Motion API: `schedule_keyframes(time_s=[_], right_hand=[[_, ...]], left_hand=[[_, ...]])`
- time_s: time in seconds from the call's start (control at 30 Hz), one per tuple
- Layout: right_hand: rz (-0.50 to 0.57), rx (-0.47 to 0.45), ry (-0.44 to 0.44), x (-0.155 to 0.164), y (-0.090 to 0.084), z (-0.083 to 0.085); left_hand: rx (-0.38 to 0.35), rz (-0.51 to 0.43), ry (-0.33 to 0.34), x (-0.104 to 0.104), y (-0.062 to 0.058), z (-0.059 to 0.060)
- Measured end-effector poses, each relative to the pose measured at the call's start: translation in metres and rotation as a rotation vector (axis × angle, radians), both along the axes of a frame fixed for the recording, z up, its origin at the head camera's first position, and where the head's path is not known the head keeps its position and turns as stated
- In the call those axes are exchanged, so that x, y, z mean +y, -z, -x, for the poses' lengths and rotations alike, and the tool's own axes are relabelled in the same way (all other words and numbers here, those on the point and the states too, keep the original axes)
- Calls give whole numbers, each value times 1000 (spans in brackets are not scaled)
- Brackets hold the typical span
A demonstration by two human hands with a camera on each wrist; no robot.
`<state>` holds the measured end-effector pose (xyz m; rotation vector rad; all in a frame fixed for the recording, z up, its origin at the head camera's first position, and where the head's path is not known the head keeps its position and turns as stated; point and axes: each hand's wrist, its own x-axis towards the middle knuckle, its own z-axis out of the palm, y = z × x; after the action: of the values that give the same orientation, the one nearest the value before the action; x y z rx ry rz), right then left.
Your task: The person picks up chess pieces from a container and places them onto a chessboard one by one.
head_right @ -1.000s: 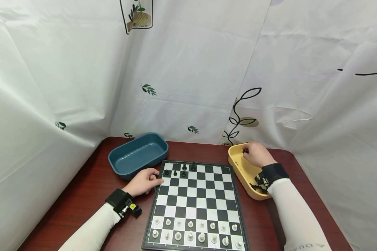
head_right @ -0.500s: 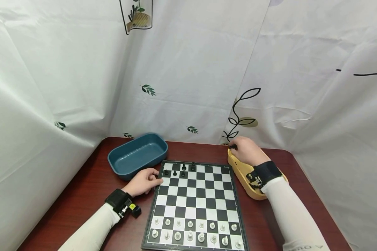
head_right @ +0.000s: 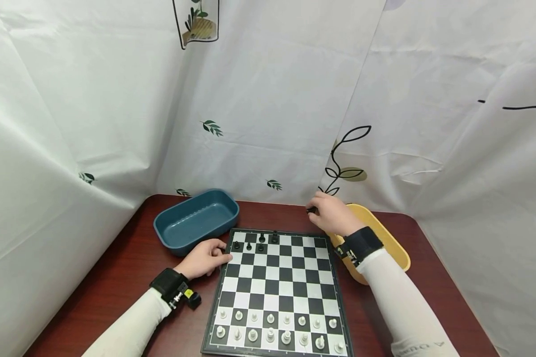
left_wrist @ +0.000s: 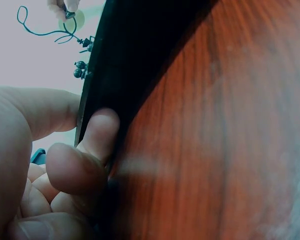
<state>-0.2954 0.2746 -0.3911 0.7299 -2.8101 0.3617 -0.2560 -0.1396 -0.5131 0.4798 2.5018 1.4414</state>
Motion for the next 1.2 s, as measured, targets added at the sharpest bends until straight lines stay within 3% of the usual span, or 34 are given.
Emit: schedule_keyframes(time_s=[0.27,0.57,1.2], right_hand=[[-1,-32,-49,-28,3,2],[14,-32,-164,-65,6,6],[-108,-102,-298,-132,23,13]], left_hand=[[2,3,-2,0,-1,1],[4,-2,1,2,-1,0],[11,15,-7,2,-2,-2]])
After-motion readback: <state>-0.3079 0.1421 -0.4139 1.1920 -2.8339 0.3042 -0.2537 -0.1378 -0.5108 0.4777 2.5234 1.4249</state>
